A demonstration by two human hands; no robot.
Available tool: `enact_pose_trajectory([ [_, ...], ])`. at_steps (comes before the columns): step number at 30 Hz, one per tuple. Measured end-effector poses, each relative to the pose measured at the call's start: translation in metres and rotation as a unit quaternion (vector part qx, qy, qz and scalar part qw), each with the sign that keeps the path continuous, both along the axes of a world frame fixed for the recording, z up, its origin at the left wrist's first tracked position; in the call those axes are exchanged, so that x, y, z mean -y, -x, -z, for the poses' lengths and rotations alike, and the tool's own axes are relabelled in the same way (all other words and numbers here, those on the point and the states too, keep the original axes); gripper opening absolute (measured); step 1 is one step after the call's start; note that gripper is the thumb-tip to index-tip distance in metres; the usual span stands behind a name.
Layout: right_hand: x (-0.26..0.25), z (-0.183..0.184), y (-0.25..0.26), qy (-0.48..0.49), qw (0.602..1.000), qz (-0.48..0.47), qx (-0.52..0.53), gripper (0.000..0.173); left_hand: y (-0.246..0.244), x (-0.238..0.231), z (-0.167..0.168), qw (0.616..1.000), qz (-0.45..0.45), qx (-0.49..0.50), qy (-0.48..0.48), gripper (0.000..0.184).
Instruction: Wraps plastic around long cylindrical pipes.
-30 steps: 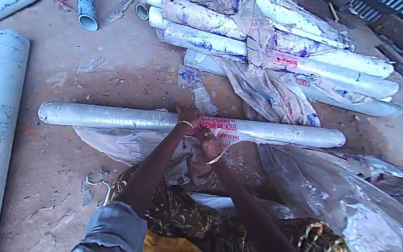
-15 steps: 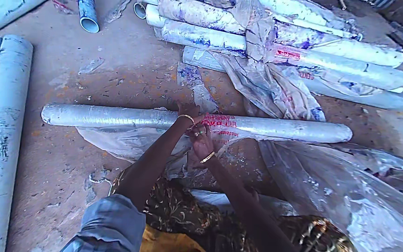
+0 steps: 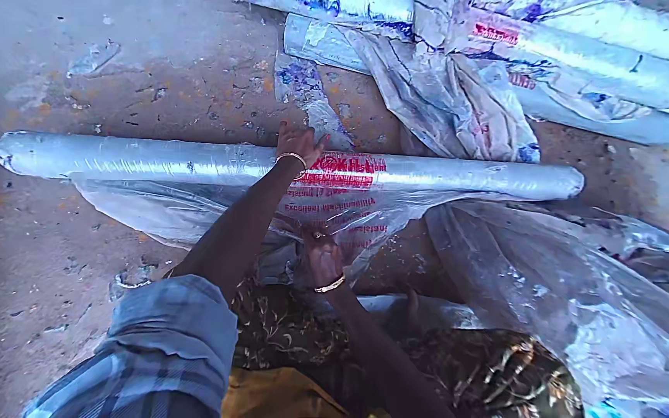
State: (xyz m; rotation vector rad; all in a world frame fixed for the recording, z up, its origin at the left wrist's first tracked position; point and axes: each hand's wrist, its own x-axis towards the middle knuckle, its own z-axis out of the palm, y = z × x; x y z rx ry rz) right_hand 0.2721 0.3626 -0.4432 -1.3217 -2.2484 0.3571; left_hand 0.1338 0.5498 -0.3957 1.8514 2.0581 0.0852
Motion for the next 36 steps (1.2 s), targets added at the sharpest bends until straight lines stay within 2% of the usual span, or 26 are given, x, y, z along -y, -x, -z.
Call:
enact_pose_trajectory([
  [2,0.008,0.005,0.002,0.028,0.999,0.017,-0.004,0.027,0.004,-0.016,0.002,1.0,-0.011,0.009,0.008,0.067],
  [6,0.0,0.016,0.006,0.002,1.0,0.022,0.0,0.026,0.009,-0.036,0.003,1.0,0.006,0.023,0.014,0.07],
  [8,-0.002,0.016,0.007,0.025,0.999,0.028,-0.001,0.026,0.013,-0.032,0.006,0.996,0.079,0.035,-0.037,0.063],
  [10,-0.001,0.007,0.007,0.039,0.999,0.033,-0.018,0.025,0.019,-0.017,0.011,0.97,0.209,0.04,-0.114,0.062],
  [12,-0.002,-0.017,0.005,0.084,0.995,0.037,-0.026,0.023,0.013,-0.001,0.015,0.934,0.323,0.009,-0.151,0.082],
  [14,-0.002,-0.05,0.005,0.21,0.976,0.048,0.004,0.028,0.002,0.017,0.017,0.923,0.364,-0.032,-0.123,0.091],
  [16,-0.003,-0.069,0.008,0.246,0.968,0.039,0.029,0.03,0.002,0.027,0.012,0.927,0.355,-0.041,-0.114,0.085],
  [19,0.01,-0.084,0.015,0.164,0.986,0.014,0.017,0.025,0.028,0.027,0.005,0.947,0.303,-0.011,-0.111,0.061],
  [20,0.012,-0.094,0.02,0.173,0.985,0.004,0.023,0.026,0.036,0.024,-0.002,0.954,0.287,-0.011,-0.084,0.055],
  [24,-0.012,-0.131,0.04,0.261,0.964,-0.03,0.046,0.033,0.015,0.025,-0.037,0.975,0.221,0.007,0.004,0.056],
  [26,-0.02,-0.126,0.047,0.279,0.959,-0.025,0.033,0.031,-0.013,0.039,-0.04,0.979,0.192,0.057,0.042,0.051],
  [29,-0.004,-0.099,0.032,0.323,0.94,-0.063,0.095,0.031,-0.029,0.044,-0.005,0.984,0.171,0.023,0.045,0.056],
  [30,0.008,-0.085,0.016,0.297,0.946,-0.097,0.091,0.03,-0.03,0.045,0.004,0.984,0.179,-0.009,0.003,0.056],
  [31,0.023,-0.068,-0.003,0.226,0.963,-0.137,0.056,0.029,-0.03,0.046,0.012,0.979,0.196,-0.028,-0.056,0.053],
  [32,0.035,-0.051,-0.022,0.099,0.979,-0.176,0.002,0.027,-0.028,0.045,0.018,0.97,0.215,-0.039,-0.102,0.051],
  [33,0.038,-0.041,-0.042,-0.025,0.976,-0.213,-0.023,0.024,-0.026,0.043,0.021,0.967,0.225,-0.044,-0.114,0.05],
  [34,0.031,-0.043,-0.062,-0.118,0.965,-0.234,-0.025,0.02,-0.023,0.039,0.02,0.966,0.229,-0.047,-0.109,0.049],
  [36,-0.005,-0.061,-0.107,-0.202,0.959,-0.194,0.04,0.022,-0.021,0.031,0.014,0.965,0.24,-0.05,-0.096,0.048],
])
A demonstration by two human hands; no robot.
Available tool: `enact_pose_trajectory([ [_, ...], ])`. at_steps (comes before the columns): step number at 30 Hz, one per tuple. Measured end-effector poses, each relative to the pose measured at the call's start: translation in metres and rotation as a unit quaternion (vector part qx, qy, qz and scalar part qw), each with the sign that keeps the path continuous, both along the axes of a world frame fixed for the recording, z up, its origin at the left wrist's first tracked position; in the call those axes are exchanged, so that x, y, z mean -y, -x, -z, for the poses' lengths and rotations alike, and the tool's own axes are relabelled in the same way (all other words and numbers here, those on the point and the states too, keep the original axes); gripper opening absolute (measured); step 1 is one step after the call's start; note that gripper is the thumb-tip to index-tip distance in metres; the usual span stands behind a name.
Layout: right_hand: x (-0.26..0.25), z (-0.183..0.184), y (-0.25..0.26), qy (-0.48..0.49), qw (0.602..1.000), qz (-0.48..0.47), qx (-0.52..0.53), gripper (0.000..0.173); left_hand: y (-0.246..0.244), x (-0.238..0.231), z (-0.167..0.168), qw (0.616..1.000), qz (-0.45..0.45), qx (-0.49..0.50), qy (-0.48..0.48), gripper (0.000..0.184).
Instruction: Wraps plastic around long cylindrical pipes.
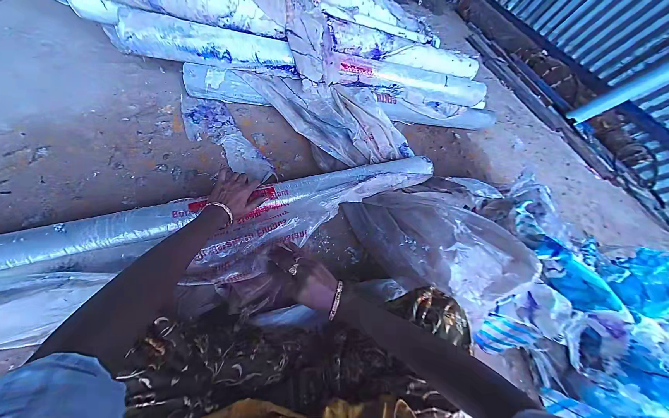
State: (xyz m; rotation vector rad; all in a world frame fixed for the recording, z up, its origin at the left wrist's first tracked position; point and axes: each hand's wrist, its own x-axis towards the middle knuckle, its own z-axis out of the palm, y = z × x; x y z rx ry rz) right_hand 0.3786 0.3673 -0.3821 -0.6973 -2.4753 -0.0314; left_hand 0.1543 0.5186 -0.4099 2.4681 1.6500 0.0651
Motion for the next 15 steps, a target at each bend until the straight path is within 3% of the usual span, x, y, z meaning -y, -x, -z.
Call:
enact_pose_trajectory([
  [1,-0.023,-0.005,-0.021,-0.008,0.997,0.071,0.04,0.028,-0.001,-0.001,-0.002,1.0,0.004,-0.002,0.006,0.049],
  [4,-0.096,0.006,-0.064,0.089,0.95,0.241,0.177,0.058,-0.007,0.004,-0.002,1.0,0.014,-0.006,-0.001,0.05],
  [8,-0.141,0.039,-0.075,0.12,0.95,0.242,0.159,0.038,-0.057,0.01,-0.013,0.999,-0.016,0.026,0.013,0.059],
  [12,-0.153,0.035,-0.071,0.085,0.958,0.234,0.146,0.024,-0.116,-0.014,-0.023,0.983,-0.117,0.076,0.119,0.045],
  [15,-0.146,0.032,-0.08,0.095,0.963,0.215,0.131,0.022,-0.131,-0.041,-0.01,0.979,-0.114,0.072,0.155,0.061],
])
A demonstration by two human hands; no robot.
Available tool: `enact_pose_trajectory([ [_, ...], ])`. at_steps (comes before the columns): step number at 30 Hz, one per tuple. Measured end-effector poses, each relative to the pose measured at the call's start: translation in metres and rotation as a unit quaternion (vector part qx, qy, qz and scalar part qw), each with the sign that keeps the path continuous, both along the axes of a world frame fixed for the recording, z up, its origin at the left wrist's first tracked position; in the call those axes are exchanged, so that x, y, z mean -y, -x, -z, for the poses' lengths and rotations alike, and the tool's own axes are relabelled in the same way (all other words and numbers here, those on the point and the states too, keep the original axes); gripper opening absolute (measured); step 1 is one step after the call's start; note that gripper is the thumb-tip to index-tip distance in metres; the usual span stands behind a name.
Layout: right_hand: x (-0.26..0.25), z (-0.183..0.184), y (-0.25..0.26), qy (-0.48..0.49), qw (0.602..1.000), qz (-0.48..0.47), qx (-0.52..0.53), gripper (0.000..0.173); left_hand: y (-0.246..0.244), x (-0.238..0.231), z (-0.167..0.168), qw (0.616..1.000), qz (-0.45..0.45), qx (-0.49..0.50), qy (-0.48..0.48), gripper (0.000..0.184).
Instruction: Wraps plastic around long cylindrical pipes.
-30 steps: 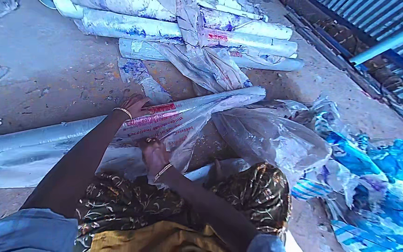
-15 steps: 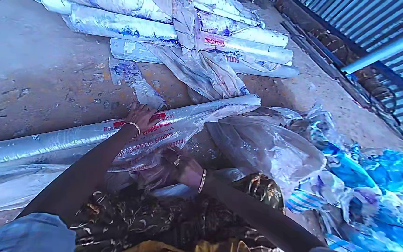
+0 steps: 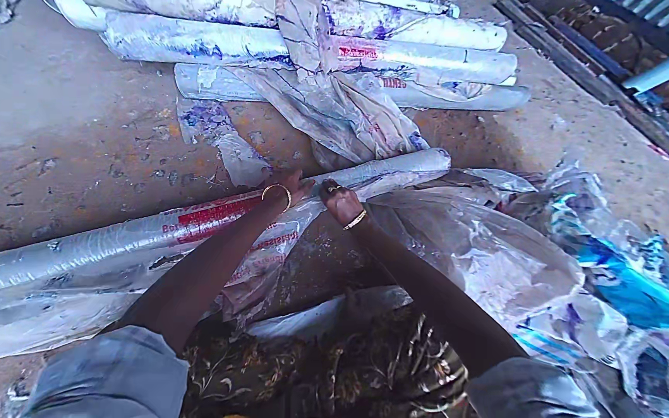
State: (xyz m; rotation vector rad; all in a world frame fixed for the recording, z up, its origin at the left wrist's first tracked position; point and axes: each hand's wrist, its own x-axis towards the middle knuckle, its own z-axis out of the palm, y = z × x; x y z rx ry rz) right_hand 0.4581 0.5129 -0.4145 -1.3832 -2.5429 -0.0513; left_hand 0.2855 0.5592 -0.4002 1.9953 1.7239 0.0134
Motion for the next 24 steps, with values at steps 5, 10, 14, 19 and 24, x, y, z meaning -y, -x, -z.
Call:
enact_pose_trajectory([
  [5,0.037,-0.018,-0.023,0.133,0.989,-0.039,0.046,0.022,0.0,-0.012,0.012,0.999,0.001,-0.047,0.002,0.071],
  [10,0.07,-0.032,-0.029,0.168,0.985,-0.028,0.026,0.022,0.001,-0.024,-0.006,0.998,-0.022,-0.062,0.016,0.073],
  [14,0.106,-0.03,-0.038,0.132,0.99,-0.022,0.034,0.021,0.01,-0.046,-0.009,0.998,-0.021,-0.061,0.021,0.074],
  [19,0.081,-0.023,-0.087,-0.031,0.999,0.009,0.001,0.032,0.021,-0.066,0.002,0.997,0.064,-0.005,-0.036,0.059],
  [24,0.009,-0.017,-0.111,-0.005,0.989,0.036,0.145,0.07,0.027,-0.071,0.016,0.98,0.167,0.048,-0.101,0.057],
])
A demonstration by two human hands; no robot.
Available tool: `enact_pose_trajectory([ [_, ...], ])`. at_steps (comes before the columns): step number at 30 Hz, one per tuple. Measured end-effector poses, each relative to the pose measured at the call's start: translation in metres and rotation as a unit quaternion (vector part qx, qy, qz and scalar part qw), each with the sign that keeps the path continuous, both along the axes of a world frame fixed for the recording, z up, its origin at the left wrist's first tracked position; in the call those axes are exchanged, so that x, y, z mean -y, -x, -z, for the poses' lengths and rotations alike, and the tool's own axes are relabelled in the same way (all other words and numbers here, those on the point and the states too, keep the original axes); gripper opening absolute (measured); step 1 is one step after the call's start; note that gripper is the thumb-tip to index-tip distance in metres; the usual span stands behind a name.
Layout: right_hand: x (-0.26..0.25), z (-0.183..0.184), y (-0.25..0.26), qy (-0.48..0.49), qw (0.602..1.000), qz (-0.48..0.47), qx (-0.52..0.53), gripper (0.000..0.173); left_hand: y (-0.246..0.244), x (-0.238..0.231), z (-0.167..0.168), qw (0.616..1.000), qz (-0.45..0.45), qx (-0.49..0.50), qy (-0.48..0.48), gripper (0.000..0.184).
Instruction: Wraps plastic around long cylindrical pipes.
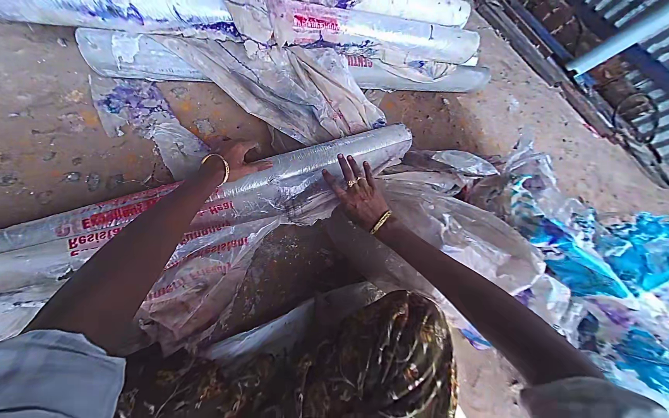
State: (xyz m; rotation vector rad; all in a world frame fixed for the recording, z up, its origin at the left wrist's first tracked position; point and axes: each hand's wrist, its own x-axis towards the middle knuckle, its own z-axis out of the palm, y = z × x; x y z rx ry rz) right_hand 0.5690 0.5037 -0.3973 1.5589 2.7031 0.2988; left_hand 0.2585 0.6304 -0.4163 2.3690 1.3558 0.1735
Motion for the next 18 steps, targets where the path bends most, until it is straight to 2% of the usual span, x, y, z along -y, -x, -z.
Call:
enact_pose_trajectory([
  [2,-0.016,0.009,0.016,0.037,0.998,-0.044,0.011,0.062,-0.002,0.002,-0.006,0.999,0.023,-0.031,-0.03,0.064],
  [4,-0.021,0.02,0.035,-0.01,0.996,-0.092,-0.018,0.041,-0.01,0.012,-0.016,0.996,0.019,-0.084,-0.02,0.06],
  [6,-0.026,0.022,0.057,-0.076,0.985,-0.125,-0.089,0.026,-0.018,0.029,-0.026,0.995,-0.021,-0.089,0.026,0.05],
  [7,-0.027,0.018,0.065,-0.07,0.984,-0.124,-0.107,0.023,-0.023,0.037,-0.027,0.994,-0.059,-0.067,0.069,0.049],
  [9,-0.03,0.001,0.074,0.024,0.989,-0.095,-0.108,0.022,-0.029,0.043,-0.026,0.983,-0.134,-0.025,0.124,0.05],
  [12,-0.03,-0.032,0.077,0.205,0.977,-0.017,-0.055,0.027,-0.029,0.029,-0.02,0.978,-0.155,-0.036,0.134,0.062],
  [14,-0.023,-0.041,0.075,0.24,0.97,0.005,-0.037,0.03,-0.028,0.025,-0.019,0.976,-0.157,-0.052,0.142,0.072],
  [18,-0.008,-0.033,0.069,0.203,0.978,-0.002,-0.045,0.026,-0.024,0.023,-0.017,0.98,-0.119,-0.085,0.136,0.085],
])
